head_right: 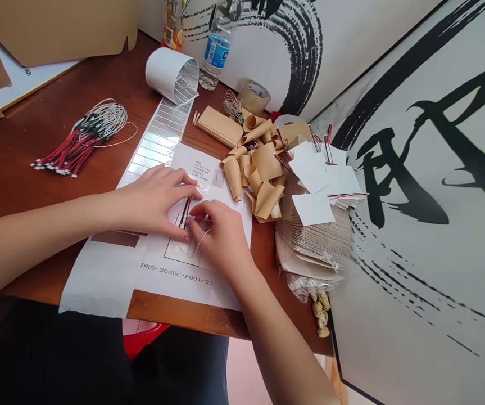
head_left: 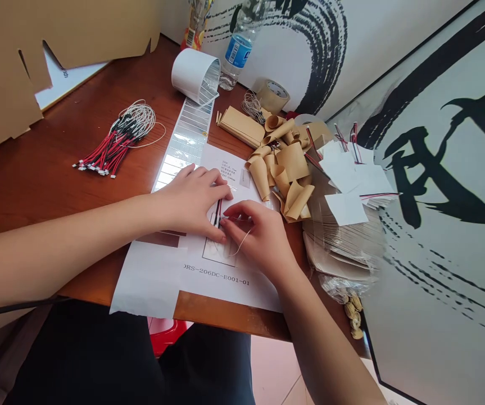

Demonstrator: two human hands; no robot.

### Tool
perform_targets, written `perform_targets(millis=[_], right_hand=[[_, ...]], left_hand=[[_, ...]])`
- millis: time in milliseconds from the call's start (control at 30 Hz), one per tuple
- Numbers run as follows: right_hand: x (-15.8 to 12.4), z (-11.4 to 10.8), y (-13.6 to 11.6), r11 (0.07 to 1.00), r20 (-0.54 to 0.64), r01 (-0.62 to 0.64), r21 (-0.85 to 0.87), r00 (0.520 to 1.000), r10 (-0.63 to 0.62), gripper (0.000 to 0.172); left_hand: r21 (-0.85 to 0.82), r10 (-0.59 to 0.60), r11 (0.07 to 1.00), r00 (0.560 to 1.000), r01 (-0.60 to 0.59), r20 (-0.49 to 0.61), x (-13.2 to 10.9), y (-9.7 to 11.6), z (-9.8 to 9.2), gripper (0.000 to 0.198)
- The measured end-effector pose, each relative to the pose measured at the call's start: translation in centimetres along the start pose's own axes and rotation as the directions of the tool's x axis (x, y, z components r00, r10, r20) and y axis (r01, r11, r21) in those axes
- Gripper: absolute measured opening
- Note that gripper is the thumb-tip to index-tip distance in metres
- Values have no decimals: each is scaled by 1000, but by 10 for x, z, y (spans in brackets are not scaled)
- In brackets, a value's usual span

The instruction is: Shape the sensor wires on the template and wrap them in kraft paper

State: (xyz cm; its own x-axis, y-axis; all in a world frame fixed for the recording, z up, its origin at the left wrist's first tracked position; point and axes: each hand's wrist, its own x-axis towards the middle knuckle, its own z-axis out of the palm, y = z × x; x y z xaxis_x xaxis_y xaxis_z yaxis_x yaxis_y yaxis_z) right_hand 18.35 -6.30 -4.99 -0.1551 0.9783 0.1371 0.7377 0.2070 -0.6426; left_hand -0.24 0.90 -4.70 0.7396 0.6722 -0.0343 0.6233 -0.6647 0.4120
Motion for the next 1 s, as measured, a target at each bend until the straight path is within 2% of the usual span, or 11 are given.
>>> perform_targets(millis=[200,667,900,1000], right_hand=[[-1,-1,-1,999,-16,7,-41,1000,-7,5],[0,-3,1,999,51,4,-35,999,-3,6],[0,-4,1,999,41,10,-43,999,-8,5],[-1,-6,0,998,47,32,-47,998,-30,11]], left_hand=[[1,4,1000,1000,-4,-7,1,0,1,82],[-19,5,1000,1000,-4,19,0,-1,-1,83],[-35,-19,999,1000,19,12,0,2,-3,75],[-32,-23,999,1000,23,3,-1,4,-3,76]])
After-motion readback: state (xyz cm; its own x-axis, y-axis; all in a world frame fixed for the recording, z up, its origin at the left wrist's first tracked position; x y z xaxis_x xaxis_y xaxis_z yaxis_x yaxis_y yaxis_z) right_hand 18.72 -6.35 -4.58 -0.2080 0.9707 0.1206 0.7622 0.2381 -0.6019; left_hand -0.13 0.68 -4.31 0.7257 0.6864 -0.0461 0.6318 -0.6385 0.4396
